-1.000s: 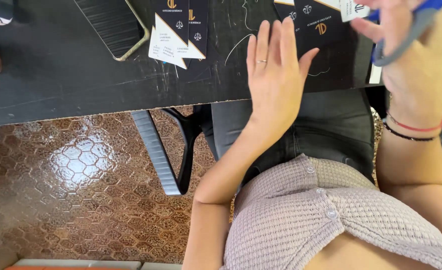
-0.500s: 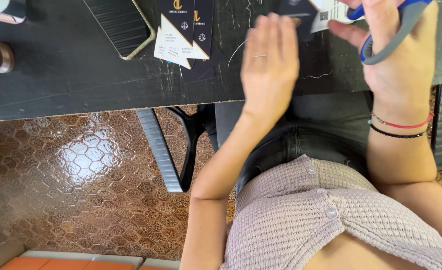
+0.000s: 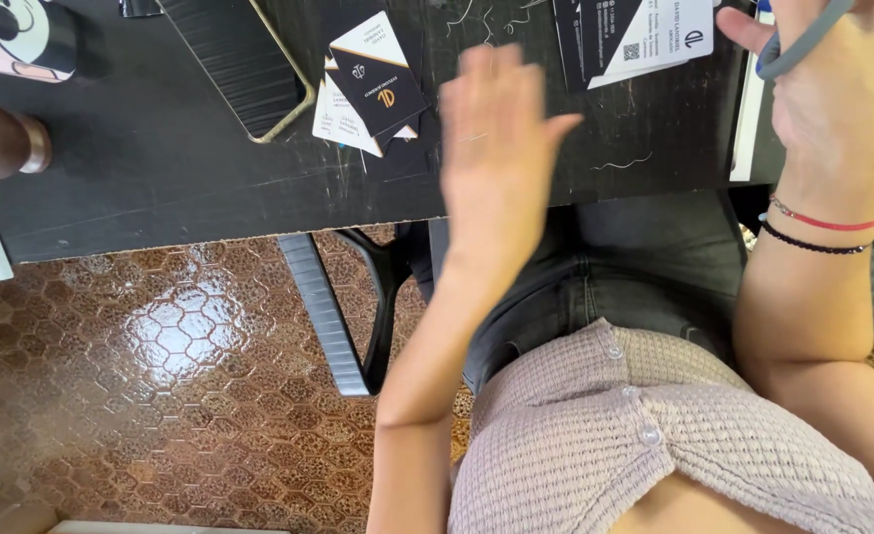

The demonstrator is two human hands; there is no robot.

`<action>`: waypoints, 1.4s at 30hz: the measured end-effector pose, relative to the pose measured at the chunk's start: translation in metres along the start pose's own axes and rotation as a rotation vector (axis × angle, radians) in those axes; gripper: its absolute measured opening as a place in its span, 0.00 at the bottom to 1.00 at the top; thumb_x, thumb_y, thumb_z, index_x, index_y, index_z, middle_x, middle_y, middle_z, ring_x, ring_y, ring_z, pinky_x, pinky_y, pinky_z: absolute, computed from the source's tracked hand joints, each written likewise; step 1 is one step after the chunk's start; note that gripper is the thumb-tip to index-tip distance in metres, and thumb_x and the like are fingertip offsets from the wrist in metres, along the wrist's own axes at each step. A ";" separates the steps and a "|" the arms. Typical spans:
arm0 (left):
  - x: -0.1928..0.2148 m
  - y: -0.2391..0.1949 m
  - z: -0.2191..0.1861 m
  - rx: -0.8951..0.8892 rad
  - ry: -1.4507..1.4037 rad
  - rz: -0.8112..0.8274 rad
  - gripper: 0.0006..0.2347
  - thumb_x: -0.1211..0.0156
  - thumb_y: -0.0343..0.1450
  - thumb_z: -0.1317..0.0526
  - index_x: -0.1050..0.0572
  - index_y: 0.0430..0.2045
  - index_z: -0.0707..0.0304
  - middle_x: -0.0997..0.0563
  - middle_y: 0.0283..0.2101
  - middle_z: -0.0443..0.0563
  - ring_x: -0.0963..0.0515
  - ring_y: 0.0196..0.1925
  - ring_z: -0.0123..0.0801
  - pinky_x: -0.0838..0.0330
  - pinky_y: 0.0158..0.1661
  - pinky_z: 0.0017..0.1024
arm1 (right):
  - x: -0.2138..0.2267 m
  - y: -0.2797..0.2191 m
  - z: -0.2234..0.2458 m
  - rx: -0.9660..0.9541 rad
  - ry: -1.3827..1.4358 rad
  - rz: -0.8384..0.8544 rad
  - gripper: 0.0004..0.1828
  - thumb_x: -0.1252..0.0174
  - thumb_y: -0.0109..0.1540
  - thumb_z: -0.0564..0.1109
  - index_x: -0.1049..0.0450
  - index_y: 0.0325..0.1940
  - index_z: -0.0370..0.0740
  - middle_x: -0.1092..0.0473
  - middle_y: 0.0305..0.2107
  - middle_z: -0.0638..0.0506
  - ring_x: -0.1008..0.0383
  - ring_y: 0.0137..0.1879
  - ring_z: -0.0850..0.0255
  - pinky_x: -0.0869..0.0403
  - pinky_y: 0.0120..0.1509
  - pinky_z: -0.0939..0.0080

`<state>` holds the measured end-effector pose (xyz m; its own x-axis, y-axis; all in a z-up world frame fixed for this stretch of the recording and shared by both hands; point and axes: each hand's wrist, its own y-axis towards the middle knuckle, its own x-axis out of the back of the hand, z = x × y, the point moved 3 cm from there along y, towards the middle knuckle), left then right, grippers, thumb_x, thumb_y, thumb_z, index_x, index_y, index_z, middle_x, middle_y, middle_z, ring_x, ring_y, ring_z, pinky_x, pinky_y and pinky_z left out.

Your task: Cutting business cards from a printed sheet using scissors

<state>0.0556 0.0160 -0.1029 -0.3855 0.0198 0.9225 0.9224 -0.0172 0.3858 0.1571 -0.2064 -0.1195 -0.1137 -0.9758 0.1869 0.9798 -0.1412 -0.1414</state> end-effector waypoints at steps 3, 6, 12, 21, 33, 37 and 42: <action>-0.042 0.012 -0.031 -0.094 -0.286 -0.079 0.26 0.20 0.73 0.50 0.26 0.56 0.69 0.26 0.66 0.62 0.34 0.74 0.48 0.35 0.75 0.46 | -0.006 -0.010 0.012 -0.011 0.022 -0.096 0.20 0.28 0.69 0.52 0.29 0.60 0.52 0.26 0.57 0.61 0.17 0.57 0.73 0.01 0.59 0.70; -0.075 0.021 -0.046 -0.092 -0.231 -0.144 0.25 0.28 0.73 0.46 0.24 0.54 0.68 0.22 0.62 0.61 0.25 0.69 0.45 0.29 0.70 0.41 | -0.019 -0.021 0.039 -0.091 0.042 -0.052 0.21 0.33 0.68 0.58 0.33 0.55 0.52 0.21 0.50 0.61 0.11 0.55 0.78 0.07 0.55 0.77; -0.050 0.041 -0.046 -0.114 -0.135 -0.278 0.08 0.42 0.79 0.65 0.26 0.50 0.68 0.20 0.51 0.56 0.17 0.56 0.45 0.19 0.56 0.40 | -0.030 -0.036 0.083 0.110 0.309 0.230 0.15 0.43 0.71 0.52 0.32 0.58 0.45 0.30 0.53 0.55 0.24 0.61 0.67 0.18 0.63 0.68; 0.007 0.049 0.033 0.581 -1.115 -0.208 0.14 0.49 0.79 0.64 0.39 0.21 0.63 0.23 0.22 0.55 0.08 0.35 0.46 0.27 0.21 0.25 | -0.036 -0.037 0.065 0.103 0.468 0.250 0.25 0.39 0.63 0.47 0.33 0.61 0.35 0.25 0.52 0.42 0.20 0.59 0.52 0.19 0.56 0.62; 0.072 0.045 0.039 0.357 -1.707 0.142 0.11 0.45 0.77 0.60 0.29 0.46 0.71 0.16 0.33 0.62 0.11 0.32 0.43 0.10 0.31 0.30 | -0.021 -0.040 0.060 0.230 0.594 0.088 0.09 0.34 0.71 0.44 0.28 0.53 0.48 0.39 0.34 0.59 0.40 0.38 0.71 0.41 0.39 0.72; 0.070 0.054 0.034 0.358 -1.631 0.029 0.12 0.46 0.77 0.56 0.30 0.46 0.65 0.18 0.24 0.56 0.17 0.21 0.31 0.17 0.23 0.24 | -0.021 -0.051 0.059 0.228 0.524 0.084 0.15 0.32 0.70 0.51 0.29 0.49 0.43 0.32 0.36 0.52 0.31 0.41 0.69 0.38 0.41 0.71; 0.070 0.062 0.040 0.258 -1.703 -0.228 0.10 0.55 0.82 0.53 0.38 0.47 0.58 0.24 0.24 0.56 0.23 0.20 0.32 0.28 0.21 0.25 | -0.008 -0.071 0.029 0.331 0.320 0.549 0.36 0.39 0.63 0.81 0.30 0.33 0.46 0.26 0.41 0.48 0.24 0.39 0.64 0.27 0.39 0.74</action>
<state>0.0869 0.0568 -0.0148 -0.1995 0.9461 -0.2552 0.9027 0.2788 0.3278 0.0933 -0.1833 -0.0825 0.4172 -0.8997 -0.1280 0.9021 0.3928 0.1787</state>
